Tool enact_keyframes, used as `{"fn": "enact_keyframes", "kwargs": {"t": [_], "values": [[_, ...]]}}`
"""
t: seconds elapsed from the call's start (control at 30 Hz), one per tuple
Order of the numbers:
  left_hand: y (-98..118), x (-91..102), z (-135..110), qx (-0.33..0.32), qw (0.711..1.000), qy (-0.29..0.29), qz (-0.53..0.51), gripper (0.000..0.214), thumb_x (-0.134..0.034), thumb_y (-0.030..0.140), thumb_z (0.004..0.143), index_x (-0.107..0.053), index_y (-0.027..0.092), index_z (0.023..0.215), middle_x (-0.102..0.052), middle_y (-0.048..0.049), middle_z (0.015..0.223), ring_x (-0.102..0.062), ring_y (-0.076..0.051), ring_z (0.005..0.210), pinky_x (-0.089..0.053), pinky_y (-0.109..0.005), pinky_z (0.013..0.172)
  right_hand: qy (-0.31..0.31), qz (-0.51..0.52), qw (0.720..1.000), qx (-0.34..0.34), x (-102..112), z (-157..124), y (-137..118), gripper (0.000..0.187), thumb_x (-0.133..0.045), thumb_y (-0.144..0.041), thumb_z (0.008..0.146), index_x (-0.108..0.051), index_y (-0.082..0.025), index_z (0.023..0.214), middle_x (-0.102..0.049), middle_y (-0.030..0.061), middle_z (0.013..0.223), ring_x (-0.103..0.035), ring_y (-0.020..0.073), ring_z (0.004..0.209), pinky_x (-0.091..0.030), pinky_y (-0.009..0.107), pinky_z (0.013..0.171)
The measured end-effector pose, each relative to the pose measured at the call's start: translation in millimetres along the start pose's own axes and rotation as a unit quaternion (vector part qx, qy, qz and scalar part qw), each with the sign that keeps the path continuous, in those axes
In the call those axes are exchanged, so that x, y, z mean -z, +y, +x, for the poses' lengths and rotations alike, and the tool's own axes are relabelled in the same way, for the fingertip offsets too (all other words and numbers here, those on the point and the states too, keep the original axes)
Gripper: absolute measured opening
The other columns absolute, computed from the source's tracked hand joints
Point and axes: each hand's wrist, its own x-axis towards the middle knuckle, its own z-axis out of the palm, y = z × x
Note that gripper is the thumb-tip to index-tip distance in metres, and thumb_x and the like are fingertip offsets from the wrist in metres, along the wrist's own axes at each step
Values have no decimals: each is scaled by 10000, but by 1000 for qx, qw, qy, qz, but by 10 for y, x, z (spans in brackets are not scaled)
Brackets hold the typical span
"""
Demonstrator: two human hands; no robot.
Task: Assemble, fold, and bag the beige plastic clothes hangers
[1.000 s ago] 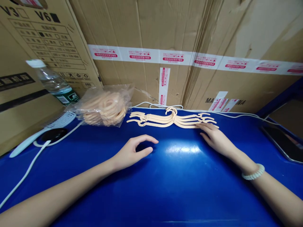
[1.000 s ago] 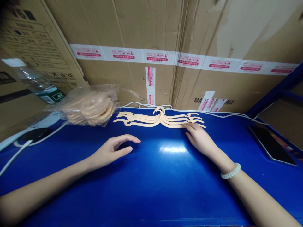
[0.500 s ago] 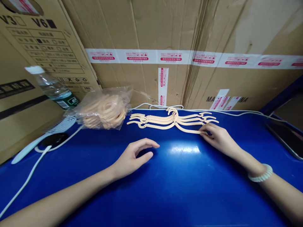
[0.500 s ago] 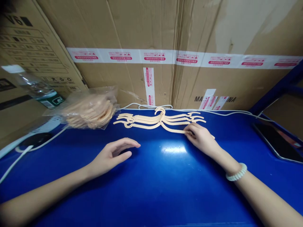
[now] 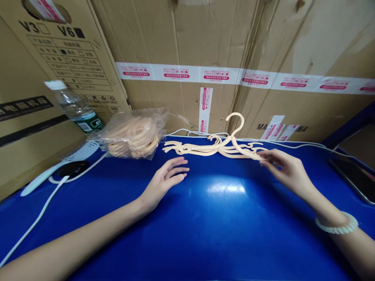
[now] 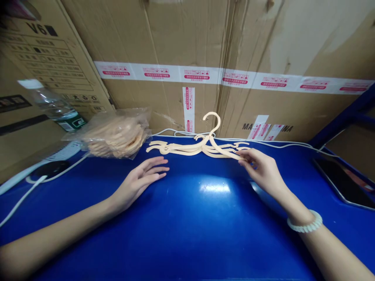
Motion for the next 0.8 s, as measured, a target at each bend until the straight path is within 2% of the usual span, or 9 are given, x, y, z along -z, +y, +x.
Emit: {"fn": "enact_keyframes", "kwargs": {"t": [0.1,0.17,0.23,0.33,0.47,0.53,0.63,0.7,0.8], "values": [[22,-45,-1,18,996,63,-52,632,-745,256,784,-466,223,1350,-419,-142,1518,-576,-314,1274,-461,-504,1097,-8,-9,1000,21,17,-9,-53,239,-559,-374,948,-681,-214,1077,-728,84,942,-671,202,714,-539,322,619],[29,-63,-2,13,994,85,-66,585,-748,240,777,-485,214,1298,-367,-142,1543,-563,-322,1292,-487,-478,1079,-13,-15,999,34,14,-17,-88,227,-549,-357,952,-691,-220,1064,-725,85,952,-672,206,726,-544,332,638],[22,-66,-2,-6,995,77,-59,535,-742,242,792,-498,216,1268,-361,-127,1542,-568,-317,1287,-511,-453,1058,-20,-20,999,47,9,-24,-117,211,-544,-338,952,-701,-224,1035,-722,85,957,-680,216,765,-554,346,691],[-3,-56,-4,-36,998,42,-20,612,-727,256,819,-448,271,1364,-373,-96,1543,-602,-280,1229,-540,-418,1015,-30,-18,998,61,2,-36,-154,198,-542,-315,953,-709,-223,1009,-714,85,950,-682,224,812,-550,348,728],[-32,-66,-37,-53,997,15,48,791,-717,260,821,-319,338,1500,-342,-104,1576,-647,-207,1084,-564,-355,924,-56,-1,997,59,-26,-58,-236,190,-548,-307,959,-711,-217,997,-702,70,892,-654,199,750,-517,305,625],[-37,-77,-63,-68,995,0,79,791,-702,270,838,-310,326,1523,-400,-119,1539,-653,-164,980,-559,-334,899,-77,19,995,54,-56,-75,-302,190,-544,-304,967,-708,-215,1007,-702,64,889,-646,185,732,-508,286,592],[-31,-84,-90,-86,985,-19,148,645,-658,311,883,-426,240,1480,-587,-115,1329,-646,-167,939,-546,-326,893,-106,43,992,58,-105,-105,-391,196,-523,-280,983,-701,-214,1031,-701,62,906,-645,172,731,-516,275,594],[-19,-79,-92,-92,979,-14,182,549,-625,340,907,-505,195,1423,-660,-96,1181,-650,-192,967,-535,-329,903,-118,41,989,80,-128,-125,-418,211,-505,-262,993,-692,-217,1079,-696,73,946,-649,177,768,-526,283,626],[-1,-65,-76,-90,977,13,192,474,-609,369,919,-577,182,1353,-703,-77,1096,-656,-194,926,-527,-318,878,-126,6,983,136,-138,-147,-421,280,-471,-224,1002,-652,-231,1215,-684,93,1043,-640,207,886,-533,330,739]]}}
